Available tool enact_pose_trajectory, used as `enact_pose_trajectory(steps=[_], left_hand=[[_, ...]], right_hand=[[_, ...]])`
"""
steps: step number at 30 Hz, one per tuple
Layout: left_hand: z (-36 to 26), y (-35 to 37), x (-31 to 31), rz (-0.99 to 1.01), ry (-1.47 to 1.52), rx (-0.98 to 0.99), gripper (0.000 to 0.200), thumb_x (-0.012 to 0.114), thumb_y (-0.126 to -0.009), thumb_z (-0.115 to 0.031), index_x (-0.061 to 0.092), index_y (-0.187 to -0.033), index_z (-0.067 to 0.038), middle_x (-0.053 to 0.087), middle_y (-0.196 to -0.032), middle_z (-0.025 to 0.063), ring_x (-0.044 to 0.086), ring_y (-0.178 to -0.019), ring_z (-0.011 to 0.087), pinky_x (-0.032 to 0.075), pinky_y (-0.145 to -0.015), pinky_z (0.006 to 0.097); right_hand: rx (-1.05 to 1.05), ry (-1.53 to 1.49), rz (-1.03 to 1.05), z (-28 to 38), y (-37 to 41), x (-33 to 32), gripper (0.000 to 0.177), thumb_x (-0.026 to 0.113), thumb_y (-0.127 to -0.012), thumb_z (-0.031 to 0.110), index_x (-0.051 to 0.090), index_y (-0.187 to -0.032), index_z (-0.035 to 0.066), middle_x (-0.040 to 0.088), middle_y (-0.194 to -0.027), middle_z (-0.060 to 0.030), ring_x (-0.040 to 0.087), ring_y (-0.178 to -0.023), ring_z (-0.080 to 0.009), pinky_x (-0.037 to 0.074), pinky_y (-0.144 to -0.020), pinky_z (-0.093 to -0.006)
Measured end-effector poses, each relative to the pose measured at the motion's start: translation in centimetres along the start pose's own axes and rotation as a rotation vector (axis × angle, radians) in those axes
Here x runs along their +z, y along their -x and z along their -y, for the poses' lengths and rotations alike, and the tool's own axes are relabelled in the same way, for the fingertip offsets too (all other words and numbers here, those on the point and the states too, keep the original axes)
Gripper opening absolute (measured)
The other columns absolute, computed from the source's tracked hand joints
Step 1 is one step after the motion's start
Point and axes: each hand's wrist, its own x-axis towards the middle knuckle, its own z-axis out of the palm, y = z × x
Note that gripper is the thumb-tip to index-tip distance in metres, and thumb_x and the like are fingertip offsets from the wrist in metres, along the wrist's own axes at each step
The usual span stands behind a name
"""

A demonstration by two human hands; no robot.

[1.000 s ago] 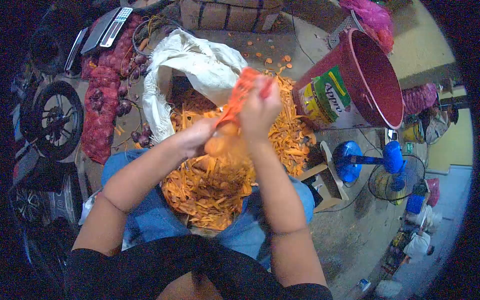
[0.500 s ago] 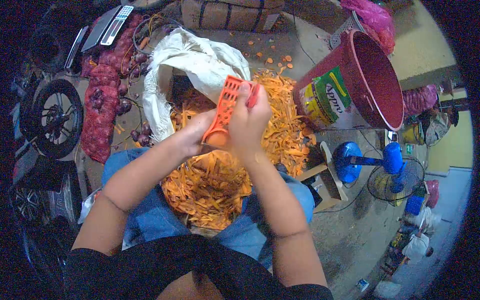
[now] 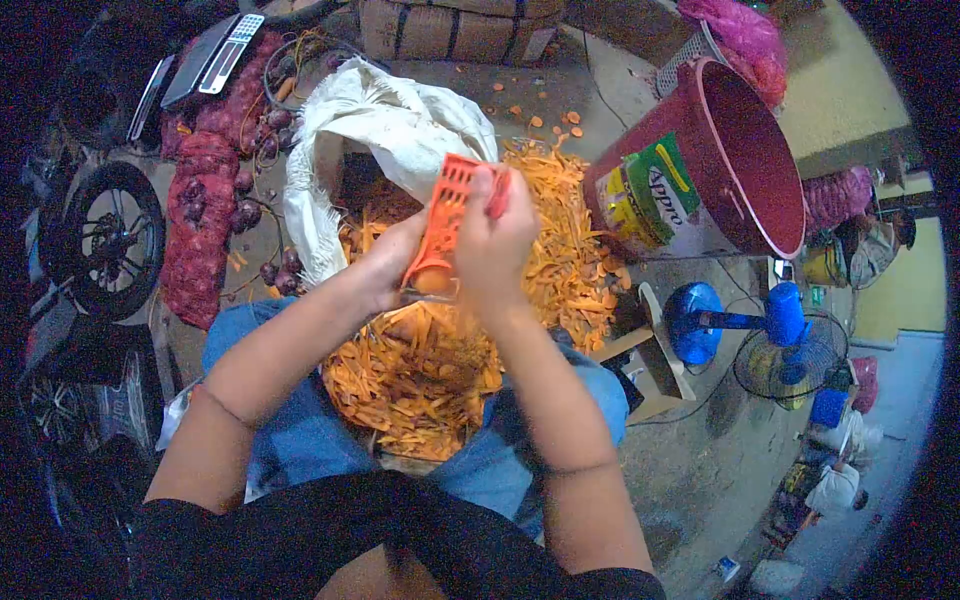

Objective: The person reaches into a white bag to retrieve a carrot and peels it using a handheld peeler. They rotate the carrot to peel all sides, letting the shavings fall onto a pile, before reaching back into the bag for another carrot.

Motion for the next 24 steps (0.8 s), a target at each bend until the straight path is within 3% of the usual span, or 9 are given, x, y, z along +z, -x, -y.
enact_pose_trajectory(steps=[5,8,10,15,17,19,21,23,24], left_hand=[[-0.8,1.9,1.4,0.005,-0.230,-0.099,0.039,0.026,-0.084,-0.037,0.044,-0.103,-0.008,0.055,-0.086,0.0037,0.054,-0.075,0.0118,0.046,-0.064,0.0257],[0.2,2.2,1.7,0.011,-0.355,-0.172,0.041,0.026,-0.084,-0.039,0.043,-0.104,-0.007,0.054,-0.085,0.0029,0.054,-0.071,0.0123,0.047,-0.059,0.0286],[0.0,2.2,1.4,0.037,-0.279,-0.183,0.041,0.026,-0.084,-0.039,0.043,-0.105,-0.008,0.054,-0.086,0.0029,0.054,-0.071,0.0122,0.046,-0.059,0.0283],[0.0,0.9,-0.3,0.075,-0.064,-0.123,0.037,0.027,-0.084,-0.037,0.043,-0.103,-0.009,0.053,-0.088,0.0031,0.054,-0.070,0.0123,0.047,-0.058,0.0280],[0.1,0.8,0.1,0.099,-0.038,-0.102,0.035,0.029,-0.084,-0.035,0.043,-0.103,-0.009,0.053,-0.087,0.0033,0.054,-0.070,0.0123,0.047,-0.058,0.0272],[-0.5,1.8,1.7,-0.075,-0.108,-0.062,0.035,0.025,-0.085,-0.035,0.044,-0.095,-0.007,0.051,-0.074,0.0033,0.052,-0.059,0.0134,0.046,-0.051,0.0298],[-0.1,2.4,2.0,-0.064,-0.171,-0.092,0.035,0.024,-0.086,-0.033,0.044,-0.094,-0.006,0.051,-0.073,0.0036,0.051,-0.059,0.0127,0.046,-0.053,0.0276],[0.5,2.5,2.0,0.016,-0.237,-0.124,0.036,0.025,-0.085,-0.034,0.044,-0.095,-0.006,0.051,-0.073,0.0038,0.051,-0.061,0.0116,0.044,-0.054,0.0261],[0.6,2.5,2.0,0.054,-0.272,-0.139,0.036,0.025,-0.085,-0.035,0.044,-0.096,-0.006,0.051,-0.074,0.0040,0.050,-0.062,0.0111,0.044,-0.055,0.0254]], right_hand=[[-0.020,0.026,-0.103,-2.6,-1.9,-0.3,0.021,0.044,-0.080,0.017,0.047,-0.071,-0.001,0.046,-0.057,-0.0057,0.042,-0.053,-0.0114,0.035,-0.049,-0.0271],[-0.009,0.081,-0.327,-6.6,-5.4,-3.2,0.020,0.045,-0.079,0.016,0.047,-0.071,-0.002,0.047,-0.058,-0.0057,0.043,-0.054,-0.0122,0.035,-0.051,-0.0278],[0.294,0.056,-0.462,-5.5,-6.2,-4.3,0.018,0.045,-0.079,0.015,0.048,-0.072,-0.001,0.048,-0.061,-0.0049,0.044,-0.057,-0.0121,0.036,-0.053,-0.0276],[0.108,-0.176,-0.257,-1.6,-2.5,-1.7,0.017,0.045,-0.079,0.016,0.048,-0.073,0.001,0.049,-0.066,-0.0022,0.044,-0.060,-0.0108,0.036,-0.054,-0.0262],[0.120,-0.108,-0.012,-0.3,-0.3,-0.6,0.017,0.044,-0.080,0.016,0.048,-0.073,0.001,0.048,-0.066,-0.0022,0.043,-0.059,-0.0101,0.036,-0.054,-0.0249],[0.081,-0.060,-0.022,-0.8,-0.2,-0.2,0.017,0.044,-0.080,0.016,0.047,-0.071,0.002,0.044,-0.063,0.0002,0.040,-0.057,-0.0078,0.033,-0.052,-0.0225],[0.043,-0.011,-0.034,-1.6,-1.0,-0.3,0.017,0.044,-0.080,0.015,0.047,-0.069,0.003,0.041,-0.060,0.0026,0.037,-0.056,-0.0055,0.031,-0.050,-0.0201],[-0.003,0.021,-0.284,-3.2,-3.8,-1.9,0.018,0.044,-0.080,0.015,0.045,-0.066,0.004,0.041,-0.059,0.0028,0.037,-0.054,-0.0051,0.031,-0.049,-0.0203],[-0.003,0.019,-0.287,-4.1,-4.9,-3.1,0.018,0.044,-0.080,0.015,0.045,-0.066,0.004,0.041,-0.059,0.0028,0.037,-0.054,-0.0051,0.031,-0.049,-0.0203]])
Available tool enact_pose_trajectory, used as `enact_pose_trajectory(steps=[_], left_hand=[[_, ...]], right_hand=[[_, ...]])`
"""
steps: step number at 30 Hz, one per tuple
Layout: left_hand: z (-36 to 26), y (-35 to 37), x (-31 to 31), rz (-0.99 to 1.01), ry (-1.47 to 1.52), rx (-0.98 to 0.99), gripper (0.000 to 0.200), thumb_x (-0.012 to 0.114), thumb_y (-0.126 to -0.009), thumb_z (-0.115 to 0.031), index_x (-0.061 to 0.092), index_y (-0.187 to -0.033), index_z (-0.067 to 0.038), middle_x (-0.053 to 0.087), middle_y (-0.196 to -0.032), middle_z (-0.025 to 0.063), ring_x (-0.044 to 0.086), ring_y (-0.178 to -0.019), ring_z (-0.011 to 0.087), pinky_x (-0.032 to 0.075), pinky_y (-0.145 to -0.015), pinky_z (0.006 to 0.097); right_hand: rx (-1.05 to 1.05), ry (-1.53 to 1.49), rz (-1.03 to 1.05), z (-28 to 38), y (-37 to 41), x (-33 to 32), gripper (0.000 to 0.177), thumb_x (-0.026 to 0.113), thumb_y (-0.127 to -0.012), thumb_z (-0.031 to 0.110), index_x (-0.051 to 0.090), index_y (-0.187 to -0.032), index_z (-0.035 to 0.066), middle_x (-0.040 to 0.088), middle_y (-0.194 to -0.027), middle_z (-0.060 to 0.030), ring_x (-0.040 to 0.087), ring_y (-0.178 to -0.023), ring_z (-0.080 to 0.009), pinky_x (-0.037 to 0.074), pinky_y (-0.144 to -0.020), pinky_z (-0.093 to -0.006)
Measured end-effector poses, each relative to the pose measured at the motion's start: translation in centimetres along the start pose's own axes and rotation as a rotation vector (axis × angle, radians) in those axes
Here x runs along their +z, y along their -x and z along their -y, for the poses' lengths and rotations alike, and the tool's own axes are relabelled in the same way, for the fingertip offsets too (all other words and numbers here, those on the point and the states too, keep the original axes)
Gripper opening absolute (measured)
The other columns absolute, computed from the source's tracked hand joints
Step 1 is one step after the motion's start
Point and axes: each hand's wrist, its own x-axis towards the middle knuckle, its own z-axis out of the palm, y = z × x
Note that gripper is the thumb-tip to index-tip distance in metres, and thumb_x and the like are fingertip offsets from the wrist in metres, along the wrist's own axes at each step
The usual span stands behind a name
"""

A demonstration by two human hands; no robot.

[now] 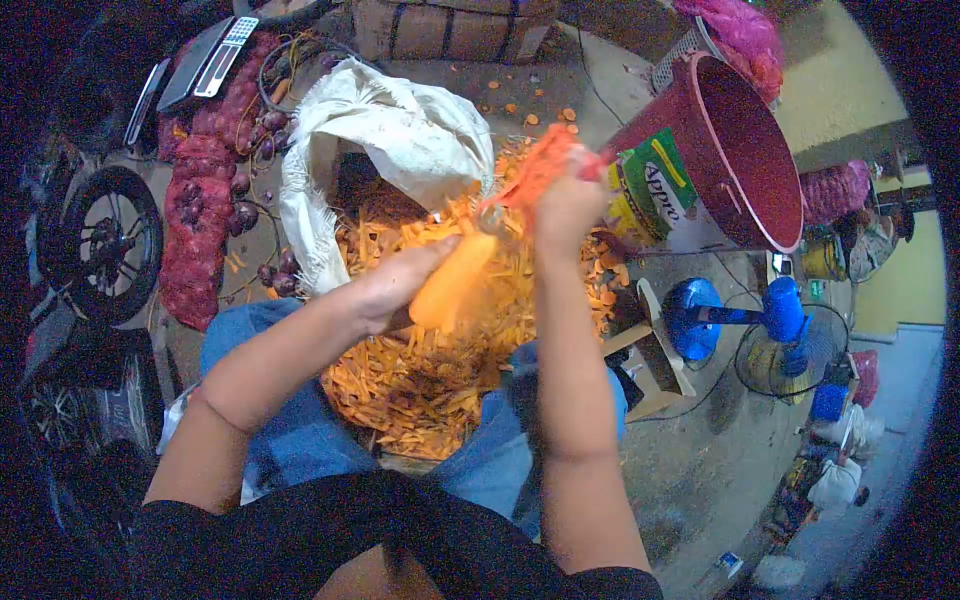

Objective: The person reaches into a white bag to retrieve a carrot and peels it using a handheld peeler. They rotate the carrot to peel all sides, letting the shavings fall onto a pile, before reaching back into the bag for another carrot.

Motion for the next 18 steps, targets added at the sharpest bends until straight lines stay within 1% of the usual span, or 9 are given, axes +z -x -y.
enact_pose_trajectory(steps=[2,5,7,9,11,13,15,16,18], left_hand=[[-0.1,0.0,-0.4,0.007,0.013,-0.022,0.037,0.027,-0.085,-0.035,0.043,-0.101,-0.006,0.052,-0.080,0.0042,0.052,-0.068,0.0119,0.044,-0.060,0.0258],[-0.5,-0.6,-1.1,-0.058,0.038,0.031,0.038,0.029,-0.084,-0.036,0.043,-0.105,-0.007,0.053,-0.088,0.0044,0.053,-0.074,0.0126,0.045,-0.064,0.0270],[-0.3,-1.2,-1.9,-0.046,0.208,0.052,0.038,0.028,-0.084,-0.036,0.043,-0.104,-0.007,0.053,-0.089,0.0048,0.053,-0.075,0.0124,0.045,-0.065,0.0278],[-0.5,-1.0,-1.3,-0.049,0.226,0.082,0.039,0.028,-0.084,-0.037,0.043,-0.103,-0.007,0.053,-0.089,0.0052,0.053,-0.077,0.0127,0.045,-0.067,0.0289],[-0.5,-0.6,-0.7,-0.155,0.234,0.091,0.036,0.025,-0.085,-0.033,0.045,-0.099,-0.007,0.052,-0.080,0.0032,0.050,-0.064,0.0125,0.043,-0.057,0.0244],[-0.2,-0.4,-0.9,-0.125,0.122,0.062,0.036,0.026,-0.085,-0.033,0.045,-0.099,-0.006,0.052,-0.080,0.0030,0.050,-0.064,0.0121,0.043,-0.058,0.0241],[0.0,-0.1,-0.5,-0.088,0.006,0.028,0.036,0.026,-0.085,-0.032,0.045,-0.099,-0.005,0.051,-0.080,0.0029,0.050,-0.065,0.0117,0.042,-0.058,0.0237],[-0.1,0.4,0.0,-0.035,-0.037,0.000,0.035,0.027,-0.085,-0.032,0.045,-0.099,-0.005,0.051,-0.080,0.0026,0.049,-0.065,0.0113,0.042,-0.059,0.0236],[-0.6,1.1,0.9,0.016,0.015,-0.033,0.035,0.029,-0.085,-0.034,0.045,-0.097,-0.005,0.051,-0.078,0.0025,0.049,-0.063,0.0119,0.043,-0.058,0.0244]], right_hand=[[0.253,0.003,-0.141,-1.4,-1.8,-1.3,0.019,0.044,-0.080,0.016,0.044,-0.063,0.006,0.041,-0.058,0.0033,0.037,-0.053,-0.0047,0.032,-0.049,-0.0207],[0.196,-0.199,-0.065,1.3,-0.4,-0.6,0.019,0.044,-0.080,0.017,0.045,-0.064,0.006,0.041,-0.058,0.0041,0.037,-0.052,-0.0044,0.031,-0.049,-0.0204],[0.105,-0.132,0.029,2.4,2.4,0.4,0.019,0.044,-0.080,0.017,0.045,-0.066,0.005,0.040,-0.058,0.0043,0.036,-0.053,-0.0042,0.031,-0.048,-0.0200],[-0.009,-0.047,0.250,3.7,5.2,1.2,0.019,0.044,-0.080,0.016,0.046,-0.071,0.000,0.047,-0.060,-0.0019,0.042,-0.054,-0.0100,0.035,-0.050,-0.0256],[0.023,-0.018,0.240,3.0,5.2,1.4,0.019,0.045,-0.079,0.016,0.047,-0.071,-0.001,0.047,-0.060,-0.0026,0.042,-0.054,-0.0104,0.035,-0.050,-0.0262],[0.051,0.006,0.225,1.6,4.0,1.6,0.019,0.045,-0.079,0.016,0.047,-0.071,-0.001,0.048,-0.059,-0.0033,0.042,-0.054,-0.0109,0.035,-0.051,-0.0268],[0.028,0.016,-0.042,-0.5,0.6,0.8,0.020,0.046,-0.079,0.017,0.045,-0.067,0.002,0.040,-0.059,0.0033,0.035,-0.054,-0.0044,0.030,-0.048,-0.0211],[0.029,0.017,-0.047,-1.2,-0.4,0.2,0.020,0.046,-0.079,0.017,0.045,-0.067,0.002,0.040,-0.059,0.0033,0.035,-0.054,-0.0044,0.030,-0.048,-0.0211],[0.294,0.062,-0.183,-1.3,-1.5,-0.5,0.018,0.046,-0.079,0.016,0.046,-0.068,0.002,0.041,-0.060,0.0030,0.036,-0.055,-0.0046,0.031,-0.049,-0.0221]])
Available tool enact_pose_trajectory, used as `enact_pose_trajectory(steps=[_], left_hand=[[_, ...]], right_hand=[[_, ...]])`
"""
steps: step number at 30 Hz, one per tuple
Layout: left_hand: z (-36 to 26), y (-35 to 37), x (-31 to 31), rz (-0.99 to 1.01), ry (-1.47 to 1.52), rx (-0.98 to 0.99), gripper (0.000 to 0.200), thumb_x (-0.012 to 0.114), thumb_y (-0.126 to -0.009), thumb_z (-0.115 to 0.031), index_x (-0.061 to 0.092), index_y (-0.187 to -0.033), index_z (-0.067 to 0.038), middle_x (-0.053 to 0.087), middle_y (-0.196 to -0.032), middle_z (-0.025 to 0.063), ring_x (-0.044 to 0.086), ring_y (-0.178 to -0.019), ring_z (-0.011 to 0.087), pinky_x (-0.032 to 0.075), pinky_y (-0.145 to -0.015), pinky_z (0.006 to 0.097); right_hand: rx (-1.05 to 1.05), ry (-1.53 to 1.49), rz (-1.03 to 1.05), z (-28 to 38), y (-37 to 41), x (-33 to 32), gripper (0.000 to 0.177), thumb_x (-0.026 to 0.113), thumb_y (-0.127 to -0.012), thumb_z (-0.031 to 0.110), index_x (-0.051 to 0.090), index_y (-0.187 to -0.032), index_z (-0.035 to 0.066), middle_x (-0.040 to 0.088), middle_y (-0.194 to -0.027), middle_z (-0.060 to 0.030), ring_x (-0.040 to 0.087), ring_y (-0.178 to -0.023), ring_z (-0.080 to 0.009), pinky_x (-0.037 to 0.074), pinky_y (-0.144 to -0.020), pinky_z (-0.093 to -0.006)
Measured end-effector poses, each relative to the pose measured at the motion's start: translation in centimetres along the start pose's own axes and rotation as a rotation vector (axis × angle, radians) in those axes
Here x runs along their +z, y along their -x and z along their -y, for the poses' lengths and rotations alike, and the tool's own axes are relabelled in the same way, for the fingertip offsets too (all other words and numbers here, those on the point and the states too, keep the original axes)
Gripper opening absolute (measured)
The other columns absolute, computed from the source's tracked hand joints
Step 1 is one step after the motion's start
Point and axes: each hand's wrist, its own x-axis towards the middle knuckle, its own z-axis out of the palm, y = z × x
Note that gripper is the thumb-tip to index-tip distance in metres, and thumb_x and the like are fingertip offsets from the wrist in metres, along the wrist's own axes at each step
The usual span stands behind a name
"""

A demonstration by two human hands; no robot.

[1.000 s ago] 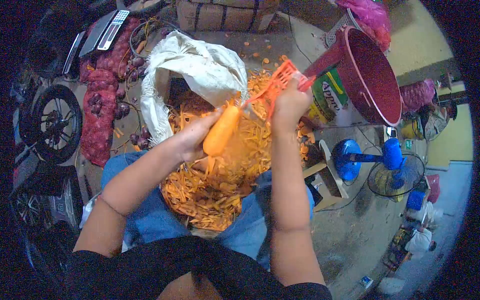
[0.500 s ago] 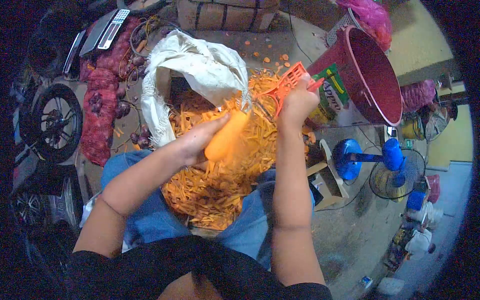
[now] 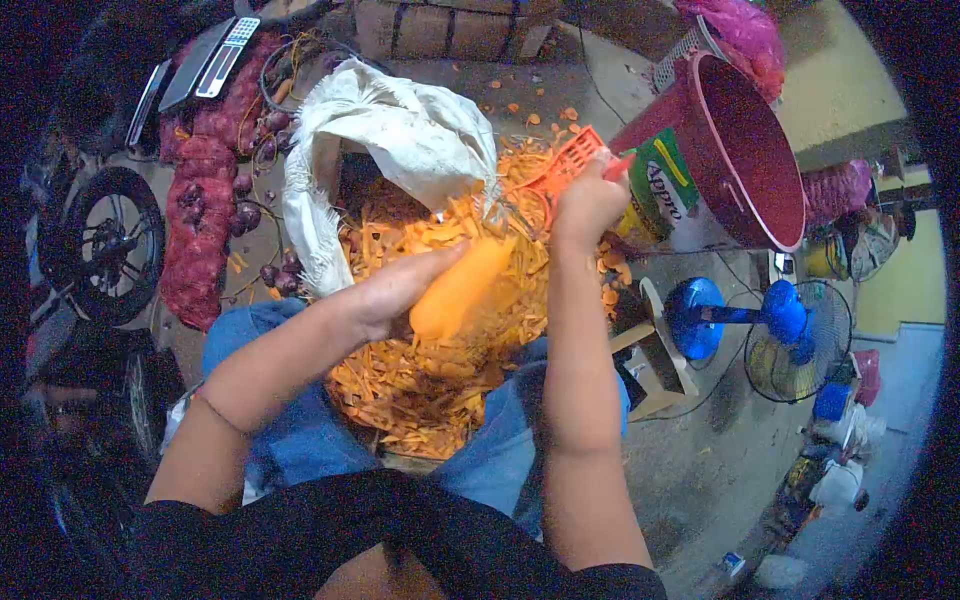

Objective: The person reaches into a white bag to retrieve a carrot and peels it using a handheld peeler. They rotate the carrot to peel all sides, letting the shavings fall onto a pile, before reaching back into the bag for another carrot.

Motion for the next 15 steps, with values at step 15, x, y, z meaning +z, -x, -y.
enact_pose_trajectory(steps=[15], left_hand=[[-0.3,-0.4,-0.9,0.014,-0.096,-0.055,0.038,0.031,-0.083,-0.038,0.045,-0.096,-0.005,0.053,-0.079,0.0039,0.053,-0.063,0.0122,0.045,-0.058,0.0238]], right_hand=[[-0.174,-0.072,0.081,0.4,1.1,0.5,0.021,0.042,-0.081,0.016,0.042,-0.063,0.006,0.038,-0.057,0.0043,0.032,-0.051,-0.0049,0.028,-0.046,-0.0223]])
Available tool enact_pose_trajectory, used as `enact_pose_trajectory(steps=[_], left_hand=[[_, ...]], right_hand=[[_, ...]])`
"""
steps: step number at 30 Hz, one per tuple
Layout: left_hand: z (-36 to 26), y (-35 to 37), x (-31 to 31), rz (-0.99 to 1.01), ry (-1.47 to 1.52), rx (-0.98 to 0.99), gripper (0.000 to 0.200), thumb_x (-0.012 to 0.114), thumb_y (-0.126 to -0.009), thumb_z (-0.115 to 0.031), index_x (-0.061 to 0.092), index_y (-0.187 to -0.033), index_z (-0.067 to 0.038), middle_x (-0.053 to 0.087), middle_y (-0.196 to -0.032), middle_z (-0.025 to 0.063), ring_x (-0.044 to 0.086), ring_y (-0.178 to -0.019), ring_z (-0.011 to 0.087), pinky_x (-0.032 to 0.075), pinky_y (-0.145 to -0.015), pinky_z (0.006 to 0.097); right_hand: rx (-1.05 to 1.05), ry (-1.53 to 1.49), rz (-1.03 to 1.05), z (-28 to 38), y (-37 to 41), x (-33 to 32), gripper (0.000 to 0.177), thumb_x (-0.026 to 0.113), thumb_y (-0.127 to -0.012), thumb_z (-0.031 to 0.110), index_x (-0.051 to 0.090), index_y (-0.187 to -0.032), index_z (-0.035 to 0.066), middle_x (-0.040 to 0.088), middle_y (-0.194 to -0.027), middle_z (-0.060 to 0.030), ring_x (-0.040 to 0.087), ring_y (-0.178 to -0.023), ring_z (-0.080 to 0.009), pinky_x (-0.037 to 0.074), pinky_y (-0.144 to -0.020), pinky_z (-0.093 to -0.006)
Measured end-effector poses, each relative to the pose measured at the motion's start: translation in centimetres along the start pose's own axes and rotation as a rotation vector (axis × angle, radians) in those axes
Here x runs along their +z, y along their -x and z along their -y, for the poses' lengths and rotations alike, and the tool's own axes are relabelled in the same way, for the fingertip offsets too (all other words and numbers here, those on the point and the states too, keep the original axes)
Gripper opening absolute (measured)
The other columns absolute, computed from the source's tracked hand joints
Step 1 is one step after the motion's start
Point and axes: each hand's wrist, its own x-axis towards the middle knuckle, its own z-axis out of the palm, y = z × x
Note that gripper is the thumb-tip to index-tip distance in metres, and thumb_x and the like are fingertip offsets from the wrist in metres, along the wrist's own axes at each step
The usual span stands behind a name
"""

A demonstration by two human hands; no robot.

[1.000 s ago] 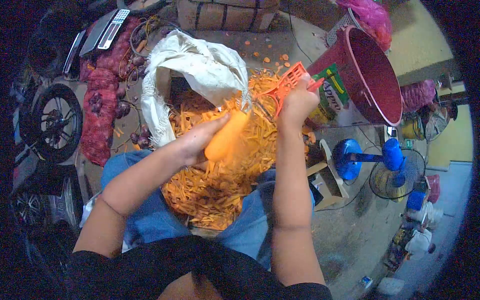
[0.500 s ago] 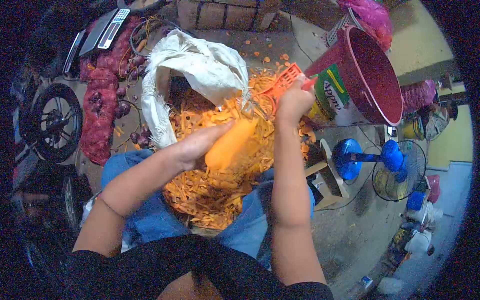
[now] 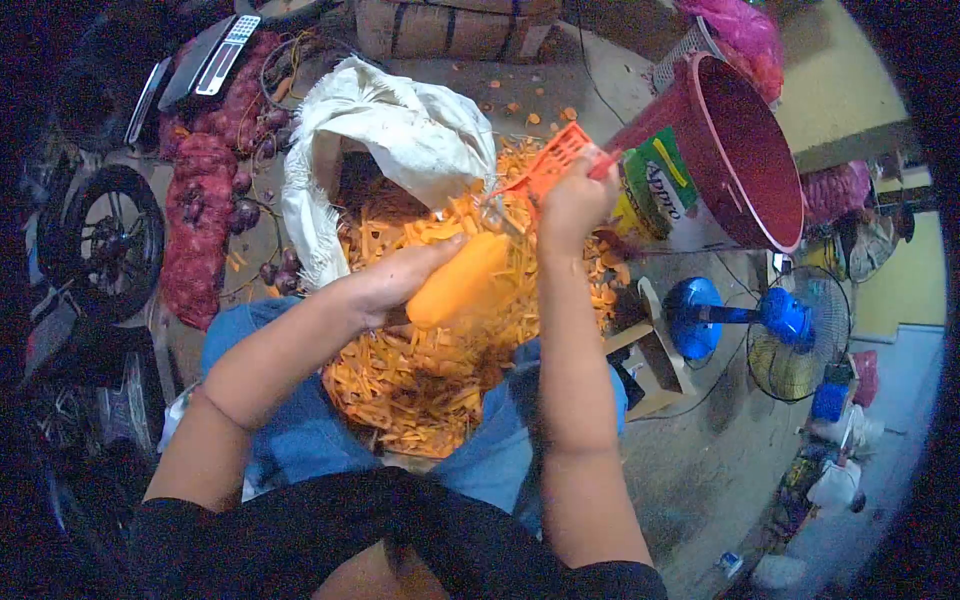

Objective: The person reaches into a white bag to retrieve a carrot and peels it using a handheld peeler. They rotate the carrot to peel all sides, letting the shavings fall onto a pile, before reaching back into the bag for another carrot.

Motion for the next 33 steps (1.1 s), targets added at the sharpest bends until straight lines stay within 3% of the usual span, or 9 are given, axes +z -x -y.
enact_pose_trajectory(steps=[5,12,15,20,22,24,28,31,33], left_hand=[[0.0,-1.8,-2.6,0.003,0.334,0.092,0.035,0.031,-0.083,-0.035,0.045,-0.103,-0.009,0.055,-0.085,0.0035,0.054,-0.072,0.0121,0.046,-0.063,0.0264],[0.0,-1.0,-1.4,-0.096,0.132,0.101,0.037,0.026,-0.084,-0.034,0.046,-0.101,-0.007,0.054,-0.089,0.0043,0.055,-0.072,0.0127,0.047,-0.061,0.0262],[-0.1,-0.6,-0.3,-0.060,0.135,0.088,0.036,0.027,-0.085,-0.035,0.045,-0.096,-0.005,0.053,-0.076,0.0043,0.052,-0.063,0.0119,0.043,-0.052,0.0244],[0.2,-1.4,-1.9,-0.032,0.264,0.104,0.036,0.033,-0.083,-0.035,0.045,-0.102,-0.007,0.054,-0.089,0.0041,0.054,-0.073,0.0115,0.045,-0.063,0.0263],[0.0,-1.7,-2.2,-0.037,0.289,0.107,0.036,0.032,-0.083,-0.036,0.045,-0.102,-0.008,0.054,-0.089,0.0039,0.054,-0.074,0.0116,0.045,-0.063,0.0262],[0.0,-1.9,-2.2,-0.068,0.349,0.151,0.036,0.029,-0.084,-0.037,0.045,-0.102,-0.010,0.054,-0.090,0.0031,0.053,-0.076,0.0116,0.045,-0.064,0.0269],[0.2,-1.2,-1.2,-0.118,0.229,0.178,0.038,0.026,-0.084,-0.037,0.045,-0.103,-0.010,0.054,-0.090,0.0027,0.053,-0.077,0.0128,0.046,-0.064,0.0295],[0.0,-0.5,-0.5,-0.090,0.116,0.123,0.038,0.027,-0.084,-0.037,0.044,-0.101,-0.007,0.053,-0.082,0.0039,0.052,-0.068,0.0121,0.044,-0.059,0.0263],[0.1,-0.1,0.0,-0.026,0.014,0.076,0.038,0.029,-0.084,-0.038,0.045,-0.096,-0.005,0.050,-0.073,0.0025,0.049,-0.059,0.0109,0.042,-0.052,0.0232]], right_hand=[[0.009,-0.098,0.098,1.6,1.7,0.1,0.020,0.044,-0.080,0.018,0.048,-0.071,0.000,0.048,-0.060,-0.0026,0.043,-0.054,-0.0104,0.036,-0.049,-0.0275],[-0.089,-0.029,0.328,2.4,5.8,1.2,0.023,0.043,-0.081,0.020,0.044,-0.065,0.003,0.041,-0.060,0.0020,0.036,-0.056,-0.0065,0.031,-0.049,-0.0221],[-0.188,-0.010,0.149,0.3,1.4,0.3,0.024,0.042,-0.081,0.019,0.043,-0.065,0.002,0.041,-0.058,0.0018,0.036,-0.053,-0.0068,0.030,-0.048,-0.0229],[0.153,-0.109,-0.016,0.6,0.1,-0.3,0.021,0.043,-0.080,0.015,0.043,-0.065,0.001,0.041,-0.055,0.0000,0.037,-0.050,-0.0095,0.032,-0.047,-0.0268],[0.160,-0.095,0.038,2.3,2.4,0.5,0.021,0.044,-0.080,0.016,0.043,-0.065,0.001,0.041,-0.055,-0.0002,0.037,-0.050,-0.0099,0.032,-0.047,-0.0272],[-0.182,-0.115,0.197,2.7,5.0,1.3,0.021,0.044,-0.080,0.018,0.046,-0.068,0.000,0.043,-0.057,-0.0016,0.039,-0.052,-0.0105,0.033,-0.048,-0.0266],[-0.109,0.066,0.349,3.5,6.8,0.9,0.022,0.043,-0.080,0.019,0.048,-0.072,-0.001,0.047,-0.061,-0.0042,0.042,-0.056,-0.0123,0.035,-0.051,-0.0271],[-0.176,0.003,0.156,1.1,3.1,0.6,0.021,0.041,-0.081,0.017,0.046,-0.067,0.001,0.040,-0.058,0.0017,0.036,-0.053,-0.0058,0.031,-0.049,-0.0224],[0.007,0.091,-0.008,-0.8,-0.3,-0.4,0.021,0.042,-0.080,0.017,0.045,-0.065,0.003,0.039,-0.055,0.0025,0.036,-0.051,-0.0059,0.031,-0.049,-0.0213]])
